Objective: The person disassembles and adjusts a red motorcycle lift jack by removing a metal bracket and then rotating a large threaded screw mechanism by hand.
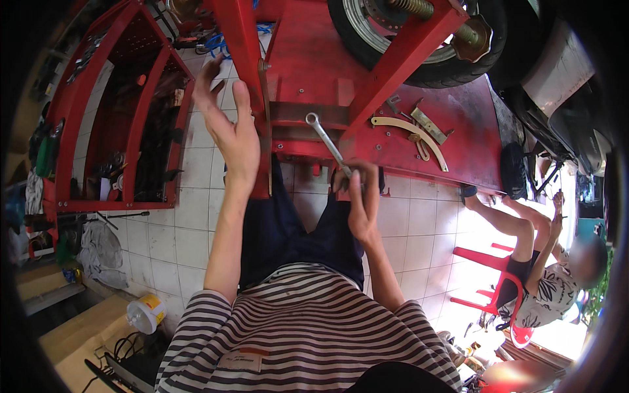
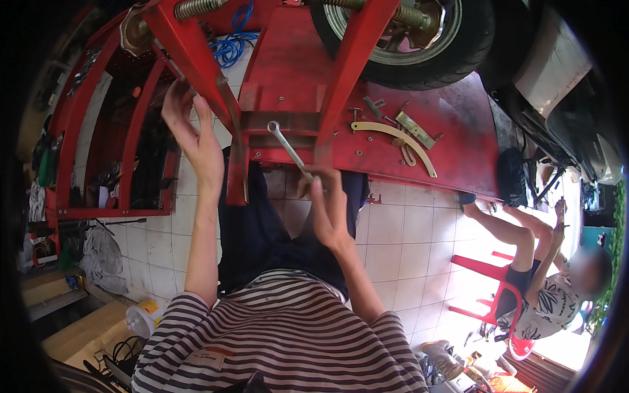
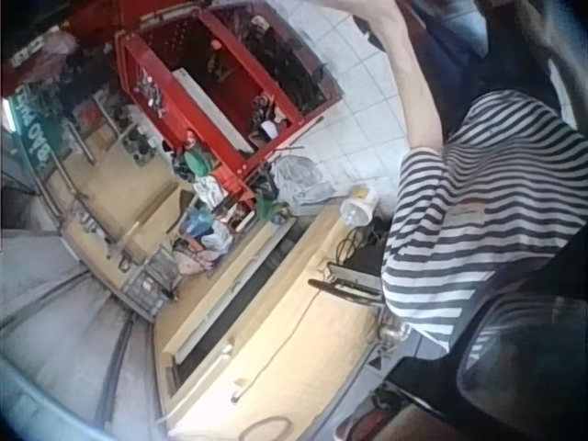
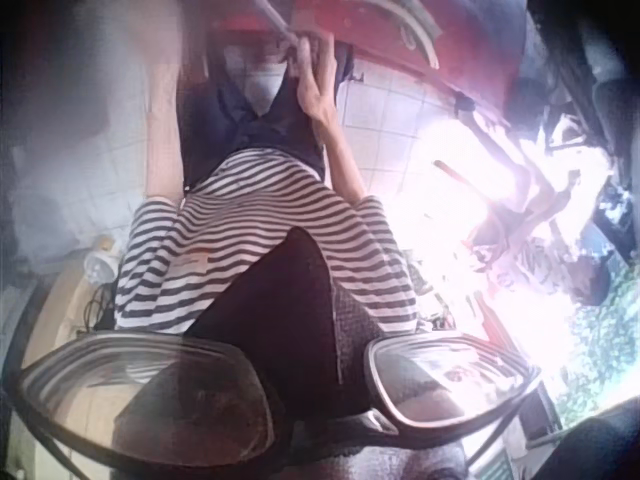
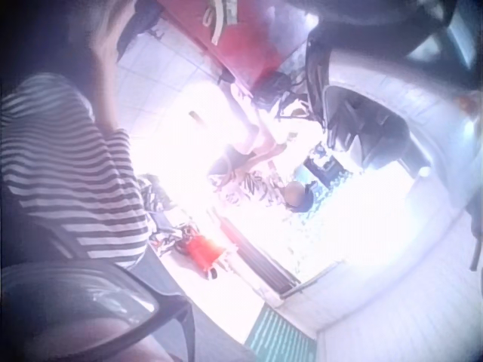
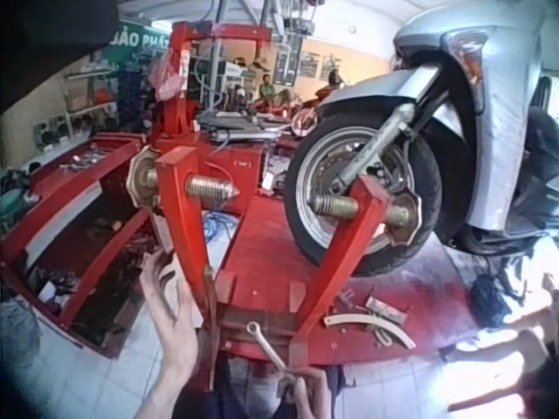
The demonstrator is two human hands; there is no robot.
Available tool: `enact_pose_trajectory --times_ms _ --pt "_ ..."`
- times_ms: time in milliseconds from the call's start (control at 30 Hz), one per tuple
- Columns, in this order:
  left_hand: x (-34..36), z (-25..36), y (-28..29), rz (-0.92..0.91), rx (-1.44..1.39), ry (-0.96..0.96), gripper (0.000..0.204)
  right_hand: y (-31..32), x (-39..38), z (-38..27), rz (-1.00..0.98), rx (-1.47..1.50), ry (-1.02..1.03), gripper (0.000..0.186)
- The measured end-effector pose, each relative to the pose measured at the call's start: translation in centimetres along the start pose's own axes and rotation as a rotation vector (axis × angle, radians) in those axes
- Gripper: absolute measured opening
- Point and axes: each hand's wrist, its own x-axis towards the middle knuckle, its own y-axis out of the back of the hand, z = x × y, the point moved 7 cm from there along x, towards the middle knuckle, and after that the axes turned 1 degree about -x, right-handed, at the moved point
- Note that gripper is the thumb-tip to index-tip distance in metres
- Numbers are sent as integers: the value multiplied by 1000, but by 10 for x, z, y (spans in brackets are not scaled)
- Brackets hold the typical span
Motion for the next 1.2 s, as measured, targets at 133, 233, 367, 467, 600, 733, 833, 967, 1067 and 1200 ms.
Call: enact_pose_trajectory --times_ms 133,233,367,467,600,733,833,967,1067,1200 --pt "-37 50 -5 -118 273 -264 39 10 11 -7 -16 38 69 22" --pt "-40 53 -41 -541 295 -241 10 9 21 -16 -69 49 67 23" --pt "-45 28 -38 -692 3 133 15 17 31 -16 -8 122 26 21" --pt "-52 27 -38 -804 1 281 16 30 30 -7 52 143 -30 13" --pt "-60 34 -55 -834 -10 284 17 55 19 -6 124 125 -27 8" --pt "-88 57 -93 -933 -192 181 15 111 11 1 263 43 -13 11" --pt "-115 60 -131 -994 -42 -171 15 160 11 22 335 -261 27 13" --pt "-154 45 -187 -1127 256 -500 20 200 10 48 374 -723 59 14" --pt "-171 31 -215 -1144 497 -702 27 208 12 62 377 -892 56 17" --pt "-185 17 -241 -1224 732 -776 36 210 19 72 363 -1009 75 18"
